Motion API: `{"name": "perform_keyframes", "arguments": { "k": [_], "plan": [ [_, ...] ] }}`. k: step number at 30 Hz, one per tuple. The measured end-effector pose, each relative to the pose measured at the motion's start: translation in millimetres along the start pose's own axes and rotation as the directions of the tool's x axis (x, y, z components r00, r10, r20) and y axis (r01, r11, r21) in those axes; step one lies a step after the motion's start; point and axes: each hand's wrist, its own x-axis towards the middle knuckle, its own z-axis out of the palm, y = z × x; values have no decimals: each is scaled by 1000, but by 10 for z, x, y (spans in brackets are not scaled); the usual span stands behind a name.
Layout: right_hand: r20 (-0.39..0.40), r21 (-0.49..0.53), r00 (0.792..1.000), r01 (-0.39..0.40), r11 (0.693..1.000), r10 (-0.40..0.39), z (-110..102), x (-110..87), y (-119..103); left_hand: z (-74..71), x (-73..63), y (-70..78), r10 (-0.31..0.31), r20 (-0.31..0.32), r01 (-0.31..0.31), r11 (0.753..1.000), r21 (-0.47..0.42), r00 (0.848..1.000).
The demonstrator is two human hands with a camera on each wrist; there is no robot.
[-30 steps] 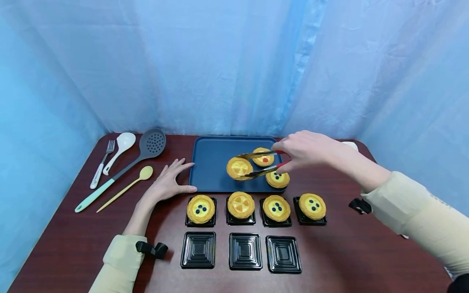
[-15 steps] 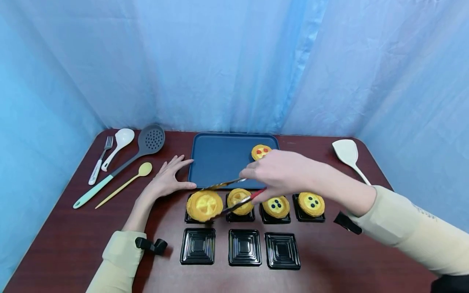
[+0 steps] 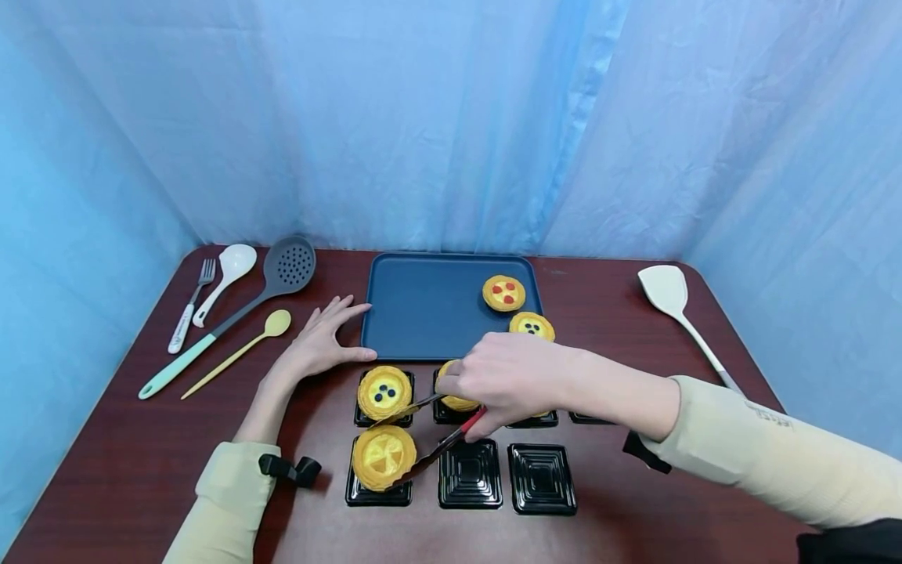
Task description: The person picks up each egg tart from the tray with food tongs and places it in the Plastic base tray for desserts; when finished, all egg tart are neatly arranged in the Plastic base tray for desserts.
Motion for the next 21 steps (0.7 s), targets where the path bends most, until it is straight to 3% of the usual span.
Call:
{"name": "perform_keyframes", "arguments": {
  "k": [21],
  "plan": [
    [33,23,999,7,1000,-8,92,132,-11,-7,11,-8,-7,14,7,1000,4,1000]
  ]
}}
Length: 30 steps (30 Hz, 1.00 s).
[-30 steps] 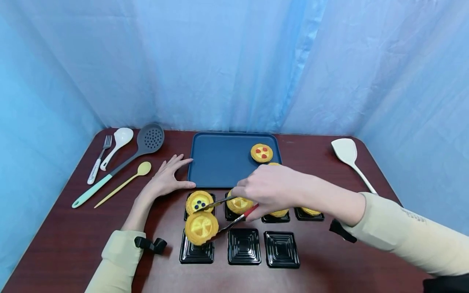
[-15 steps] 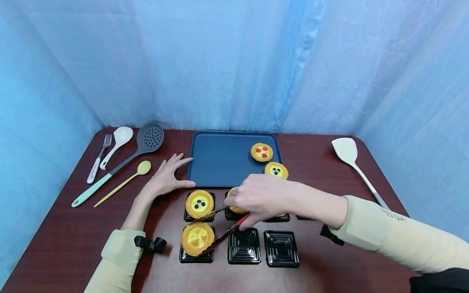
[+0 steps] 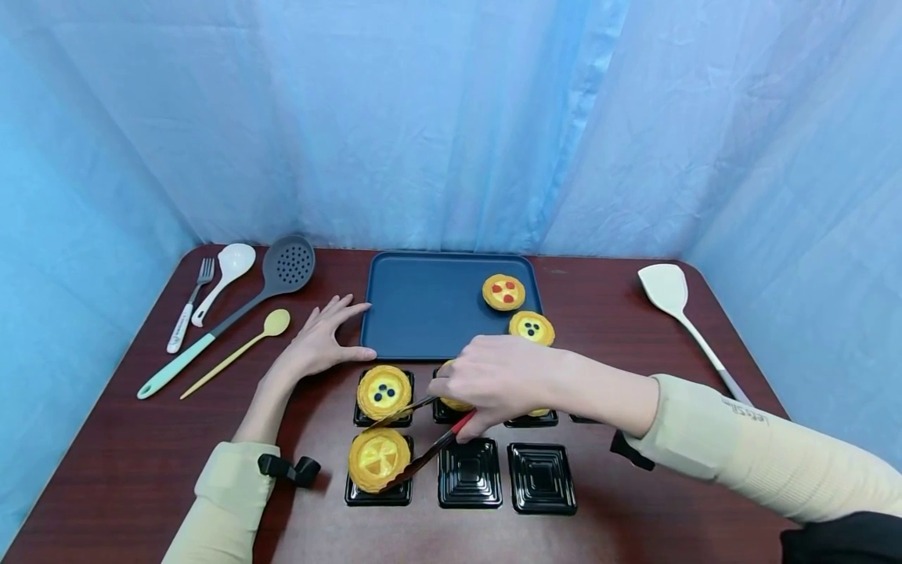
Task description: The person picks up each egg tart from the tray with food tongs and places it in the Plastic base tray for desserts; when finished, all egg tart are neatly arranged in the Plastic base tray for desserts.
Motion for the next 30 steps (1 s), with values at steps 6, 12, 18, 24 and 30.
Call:
{"name": "perform_keyframes", "arguments": {
  "k": [6,12,18,24,30],
  "plan": [
    [2,-1,1000,0,1000,0,1,20,-12,7,1,10,5,-5,-5,1000,-2,1000],
    [5,-3,1000,0,1000,0,3,30,-11,14,0,8,8,-11,-8,1000,-4,1000],
    [18,-6,1000,-4,1000,4,4,42,-9,10,4,4,5,-9,-5,1000,-8,1000],
    [24,0,1000,-14,1000,14,7,47,-12,8,4,4,6,-3,-6,1000,-12,1000],
    [22,-9,1000,-13,1000,13,12,48,-14,10,5,1,12,-10,-12,1000,-19,1000]
  ]
}}
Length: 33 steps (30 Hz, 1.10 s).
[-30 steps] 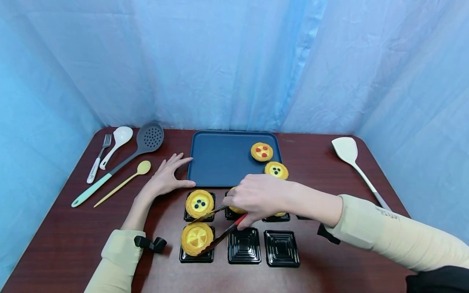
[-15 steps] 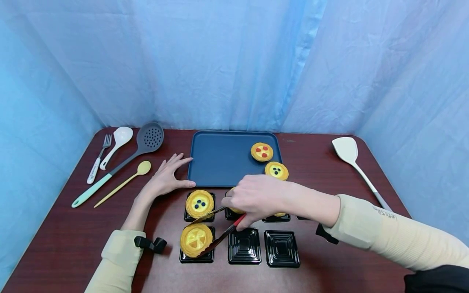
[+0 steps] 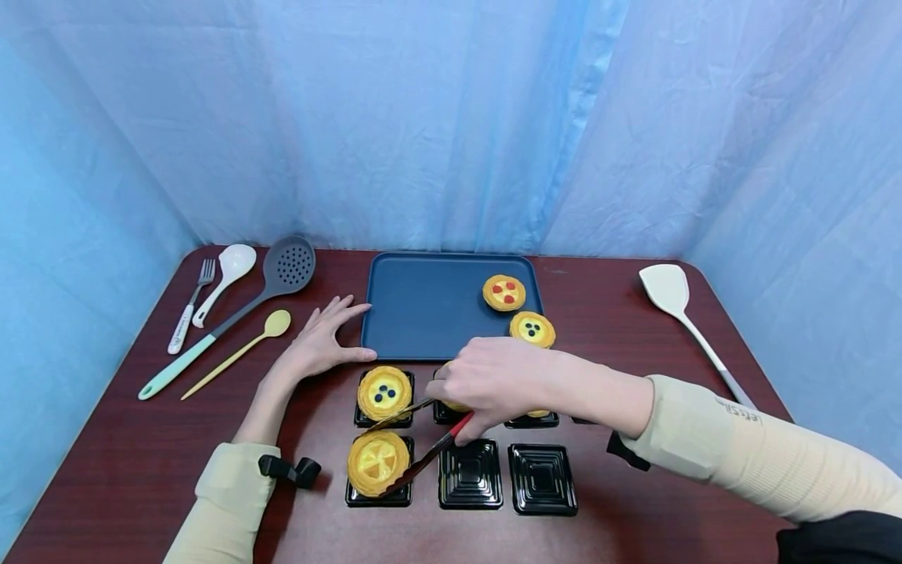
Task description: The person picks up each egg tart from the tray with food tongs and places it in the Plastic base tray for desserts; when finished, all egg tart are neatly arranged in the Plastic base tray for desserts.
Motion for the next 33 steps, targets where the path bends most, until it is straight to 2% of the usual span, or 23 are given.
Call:
{"name": "perform_keyframes", "arguments": {
  "k": [25,29,33],
  "plan": [
    [23,12,999,-24,1000,24,0,9,21,-29,-9,-4,-7,-3,7,1000,12,1000],
    [12,59,999,-41,997,40,-28,-39,54,-14,-12,-6,-5,-5,5,1000,8,1000],
    [-37,143,994,-100,985,107,-125,-200,173,3,-9,-9,2,-4,-2,1000,5,1000]
  ]
}}
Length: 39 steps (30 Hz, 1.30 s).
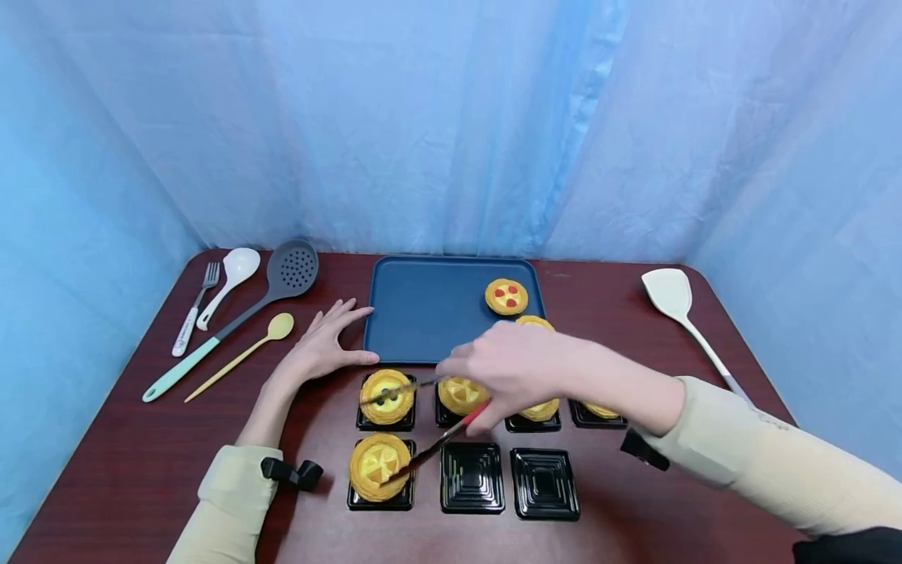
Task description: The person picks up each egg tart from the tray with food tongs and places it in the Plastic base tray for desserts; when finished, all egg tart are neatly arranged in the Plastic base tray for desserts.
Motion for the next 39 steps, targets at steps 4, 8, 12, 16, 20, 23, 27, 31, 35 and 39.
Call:
{"name": "perform_keyframes", "arguments": {
  "k": [4,8,12,16,20,23,27,31,35,39],
  "plan": [
    [-98,49,991,-90,995,94,-163,-239,252,7,2,2,16,-11,-16,1000,-9,1000],
    [-104,93,962,-244,965,254,-228,-438,627,12,-8,-2,23,-18,-23,1000,-10,1000],
    [-37,125,907,-413,902,420,-130,-545,1066,-6,-13,-28,13,-17,-13,1000,4,1000],
    [25,148,867,-496,855,498,52,-589,1424,-14,-26,-63,11,-24,-10,1000,8,1000],
    [69,146,856,-517,844,513,204,-586,1614,0,-35,-90,10,-21,-10,1000,7,1000],
    [86,131,854,-521,844,514,261,-575,1676,11,-43,-97,8,-20,-8,1000,6,1000],
    [101,110,849,-527,842,518,287,-561,1719,17,-51,-105,0,-23,0,1000,5,1000],
    [111,110,841,-540,834,530,304,-565,1749,20,-54,-100,-3,-21,3,1000,0,1000],
    [108,109,837,-546,830,537,330,-589,1783,19,-49,-85,2,-23,-2,1000,-3,1000],
    [106,106,834,-550,828,541,356,-615,1822,18,-43,-79,5,-33,-5,1000,-1,999]
  ]
}}
